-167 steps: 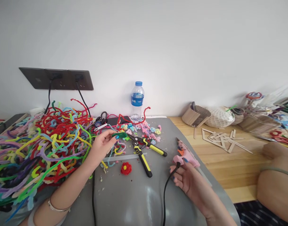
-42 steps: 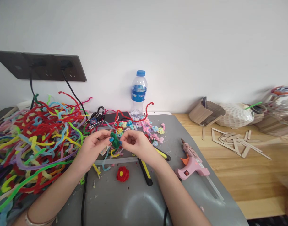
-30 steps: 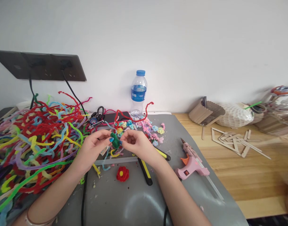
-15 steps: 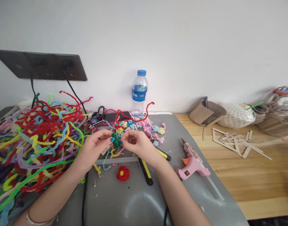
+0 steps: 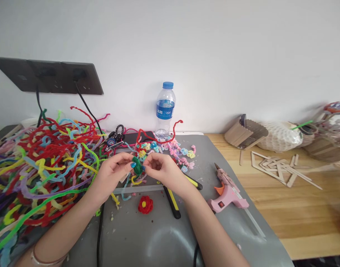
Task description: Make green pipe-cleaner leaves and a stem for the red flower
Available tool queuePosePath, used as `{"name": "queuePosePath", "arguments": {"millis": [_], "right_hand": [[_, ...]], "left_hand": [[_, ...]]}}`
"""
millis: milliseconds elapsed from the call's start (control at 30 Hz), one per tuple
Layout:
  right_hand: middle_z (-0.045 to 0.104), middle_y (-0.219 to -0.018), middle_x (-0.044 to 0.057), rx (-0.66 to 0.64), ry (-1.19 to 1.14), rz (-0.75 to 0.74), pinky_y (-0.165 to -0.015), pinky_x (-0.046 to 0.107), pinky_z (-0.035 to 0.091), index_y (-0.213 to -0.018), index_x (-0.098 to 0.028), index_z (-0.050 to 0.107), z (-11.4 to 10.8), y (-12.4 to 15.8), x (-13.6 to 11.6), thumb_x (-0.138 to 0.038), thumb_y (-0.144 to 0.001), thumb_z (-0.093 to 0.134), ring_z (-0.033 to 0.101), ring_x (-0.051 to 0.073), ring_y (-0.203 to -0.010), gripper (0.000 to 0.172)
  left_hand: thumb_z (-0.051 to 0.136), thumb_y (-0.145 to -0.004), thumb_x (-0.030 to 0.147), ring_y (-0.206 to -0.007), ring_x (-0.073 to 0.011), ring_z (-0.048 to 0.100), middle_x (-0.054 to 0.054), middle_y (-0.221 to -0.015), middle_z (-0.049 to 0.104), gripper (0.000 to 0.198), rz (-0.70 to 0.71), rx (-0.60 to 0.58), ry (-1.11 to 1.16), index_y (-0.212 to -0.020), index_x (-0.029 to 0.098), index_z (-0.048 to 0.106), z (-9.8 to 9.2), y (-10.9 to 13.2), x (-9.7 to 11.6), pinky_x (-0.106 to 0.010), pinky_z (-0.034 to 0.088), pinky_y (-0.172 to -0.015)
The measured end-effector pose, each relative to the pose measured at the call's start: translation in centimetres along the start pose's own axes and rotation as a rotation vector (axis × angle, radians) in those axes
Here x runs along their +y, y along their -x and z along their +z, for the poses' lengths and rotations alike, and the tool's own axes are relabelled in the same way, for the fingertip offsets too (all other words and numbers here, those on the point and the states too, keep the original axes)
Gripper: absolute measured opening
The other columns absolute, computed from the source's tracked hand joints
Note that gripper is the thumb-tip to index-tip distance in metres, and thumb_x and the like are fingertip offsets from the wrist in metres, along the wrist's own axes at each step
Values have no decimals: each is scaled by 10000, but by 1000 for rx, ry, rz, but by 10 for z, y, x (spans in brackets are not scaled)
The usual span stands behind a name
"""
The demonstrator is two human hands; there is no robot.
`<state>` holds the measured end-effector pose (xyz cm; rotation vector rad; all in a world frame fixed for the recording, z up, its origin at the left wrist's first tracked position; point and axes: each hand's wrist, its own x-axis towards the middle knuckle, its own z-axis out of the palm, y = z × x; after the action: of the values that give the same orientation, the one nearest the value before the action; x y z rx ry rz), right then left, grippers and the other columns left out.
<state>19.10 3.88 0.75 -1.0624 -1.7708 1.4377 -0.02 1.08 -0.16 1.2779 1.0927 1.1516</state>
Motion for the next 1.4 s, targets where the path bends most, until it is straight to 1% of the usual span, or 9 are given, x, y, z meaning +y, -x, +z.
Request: {"name": "queuePosePath", "arguments": {"millis": [167,467,733,867,1000,1133,1400], "right_hand": [[512,-671,-37,4,11,-12,-544,247,329,-774,-174,598,0,0,1,-233,-792,621,418,102,-584,66],[516,-672,-36,3,6,-6,-546,248,333,-774,-174,597,0,-1,0,-241,-791,628,423,102,-585,76],[509,-667,-39,9,11,-6,-546,248,328,-774,-176,595,0,0,1,-242,-790,627,416,103,-584,75],[514,-675,-36,8,12,-12,-553,250,327,-777,-175,597,0,0,1,-235,-790,622,420,105,-592,67],[508,-673,-38,6,1,-5,-552,250,325,-776,-175,597,0,0,1,-238,-792,624,417,103,-590,70],[511,-673,-38,10,-5,-3,-554,250,325,-778,-171,599,0,-1,2,-240,-789,630,416,102,-589,76],[512,-671,-36,7,-10,3,-558,251,330,-782,-173,602,0,0,2,-260,-785,648,421,107,-591,99]], "left_hand": [[694,-788,255,-768,-150,671,-24,-852,720,107,3,11,12,-857,175,681,2,0,1,-233,545,-712],[691,-787,258,-733,-142,656,-20,-814,699,104,-2,7,16,-847,174,680,2,0,2,-219,524,-659],[705,-782,249,-763,-145,661,-14,-818,699,94,-4,10,29,-845,181,685,1,0,1,-221,529,-693],[693,-784,224,-689,-128,632,9,-740,651,63,0,10,28,-831,184,682,2,1,3,-216,520,-653],[691,-784,220,-649,-113,606,8,-747,656,63,5,11,25,-836,184,687,2,1,3,-201,494,-604],[694,-783,235,-659,-120,613,-6,-766,674,79,2,13,14,-837,178,691,1,1,3,-201,486,-591],[712,-778,295,-707,-162,656,-27,-767,698,137,7,22,-16,-851,179,704,1,0,2,-232,520,-616]]}}
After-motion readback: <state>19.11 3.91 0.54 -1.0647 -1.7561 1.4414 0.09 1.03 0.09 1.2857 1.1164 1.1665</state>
